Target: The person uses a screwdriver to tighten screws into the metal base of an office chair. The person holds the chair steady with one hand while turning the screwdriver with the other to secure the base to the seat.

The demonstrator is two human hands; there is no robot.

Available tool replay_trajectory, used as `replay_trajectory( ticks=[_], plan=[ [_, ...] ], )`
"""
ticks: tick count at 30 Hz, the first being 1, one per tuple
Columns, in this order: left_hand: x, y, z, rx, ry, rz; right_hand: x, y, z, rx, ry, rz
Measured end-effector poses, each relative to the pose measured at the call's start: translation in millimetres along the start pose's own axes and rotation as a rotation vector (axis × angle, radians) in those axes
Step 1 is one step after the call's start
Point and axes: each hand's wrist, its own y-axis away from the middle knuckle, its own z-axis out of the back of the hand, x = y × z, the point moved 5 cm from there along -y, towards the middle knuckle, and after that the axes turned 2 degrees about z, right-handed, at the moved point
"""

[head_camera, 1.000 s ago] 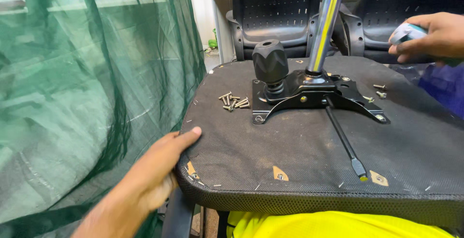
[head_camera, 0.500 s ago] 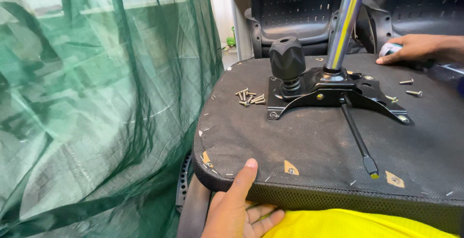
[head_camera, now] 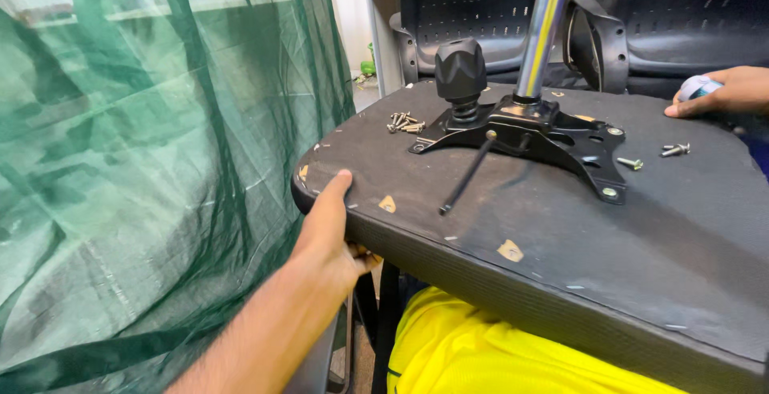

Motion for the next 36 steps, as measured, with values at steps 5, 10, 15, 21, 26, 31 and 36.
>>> replay_trajectory(
  ticks=[5, 10, 15, 21, 26, 31, 36],
  plan=[
    [-38.1, -54.3, -18.1, 0.072, 0.095, -0.018, -62.2, 8.5, 15.4, -0.060, -0.108, -0.081],
    [-62.5, -111.0, -28.6, 0.143, 0.103, 0.073, -118.7, 21.7, 13.4, -0.121, -0.260, -0.167],
    [-71.1, -182.9, -51.7, 0.337, 0.110, 0.016, -183.9, 48.0, 14.1, -0.184, -0.356, -0.198],
    [-63.0, -265.2, -85.1, 0.474, 0.093, 0.088, -255.9, 80.2, -11.0, -0.242, -0.500, -0.194],
    [-56.1, -300.4, -126.9, 0.511, -0.031, 0.022, -306.1, 121.9, -28.9, -0.297, -0.650, -0.183],
    [-43.6, -290.2, -132.6, 0.428, -0.241, -0.066, -323.0, 144.1, -35.4, -0.338, -0.710, -0.131],
    [-35.9, -245.9, -109.1, 0.431, -0.204, -0.060, -305.8, 125.2, -27.5, -0.267, -0.543, -0.047]
  ],
)
